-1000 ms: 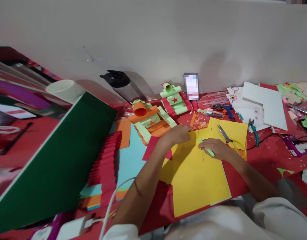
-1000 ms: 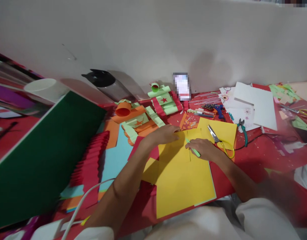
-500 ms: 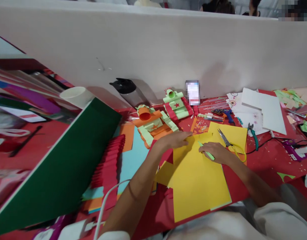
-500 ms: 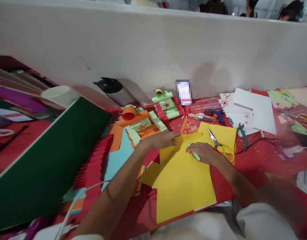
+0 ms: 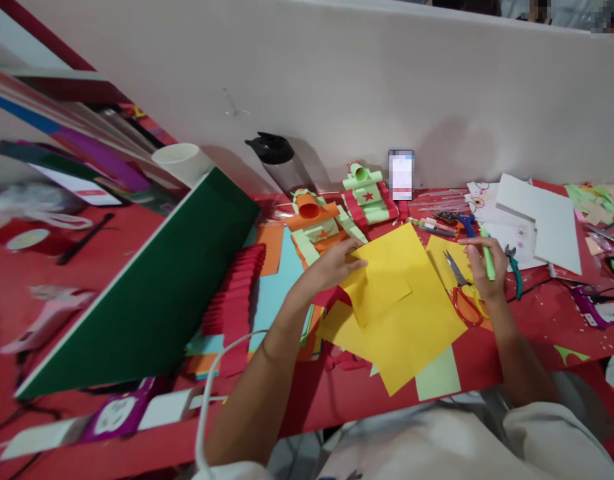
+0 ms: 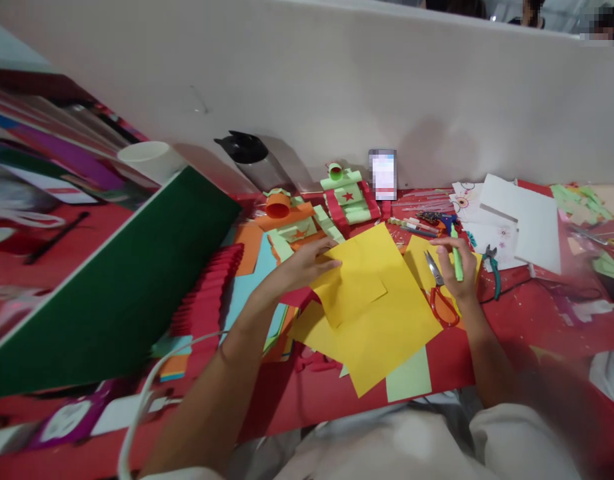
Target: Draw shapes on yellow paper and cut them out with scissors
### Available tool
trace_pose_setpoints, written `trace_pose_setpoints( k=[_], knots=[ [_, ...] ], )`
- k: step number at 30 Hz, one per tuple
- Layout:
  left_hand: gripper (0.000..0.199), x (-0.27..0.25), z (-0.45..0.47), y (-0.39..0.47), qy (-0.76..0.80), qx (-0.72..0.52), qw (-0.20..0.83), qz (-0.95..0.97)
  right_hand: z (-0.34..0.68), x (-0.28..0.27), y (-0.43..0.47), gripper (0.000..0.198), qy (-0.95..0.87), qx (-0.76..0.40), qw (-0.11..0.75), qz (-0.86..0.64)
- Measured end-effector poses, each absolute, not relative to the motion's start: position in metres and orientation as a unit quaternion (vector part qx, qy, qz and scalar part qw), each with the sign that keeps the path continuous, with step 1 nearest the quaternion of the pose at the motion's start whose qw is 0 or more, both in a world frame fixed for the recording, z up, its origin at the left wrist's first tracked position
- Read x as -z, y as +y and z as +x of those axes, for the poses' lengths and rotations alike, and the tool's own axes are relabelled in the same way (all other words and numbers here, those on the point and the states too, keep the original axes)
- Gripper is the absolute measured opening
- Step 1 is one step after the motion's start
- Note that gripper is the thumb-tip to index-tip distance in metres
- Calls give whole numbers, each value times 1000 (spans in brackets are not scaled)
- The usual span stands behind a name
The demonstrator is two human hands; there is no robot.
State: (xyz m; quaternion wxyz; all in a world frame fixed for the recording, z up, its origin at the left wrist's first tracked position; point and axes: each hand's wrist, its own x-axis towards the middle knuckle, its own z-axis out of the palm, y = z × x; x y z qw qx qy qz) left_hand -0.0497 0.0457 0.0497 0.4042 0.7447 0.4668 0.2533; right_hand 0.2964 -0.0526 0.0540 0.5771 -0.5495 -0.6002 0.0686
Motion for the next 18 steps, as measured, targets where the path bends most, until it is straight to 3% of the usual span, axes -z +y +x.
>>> trace_pose_setpoints(
  k=[8, 15, 18],
  knots=[
    [47, -64, -77, 26, 522, -351, 466, 622, 283, -67, -58, 9, -663, 10, 563, -493],
    [46, -65, -75, 17, 522, -469, 468, 537, 271, -88, -67, 30, -760, 31, 520, -388],
    [45, -45, -51, 14, 522, -509, 443, 522, 259, -93, -68, 36, -821, -11, 450, -350]
  ],
)
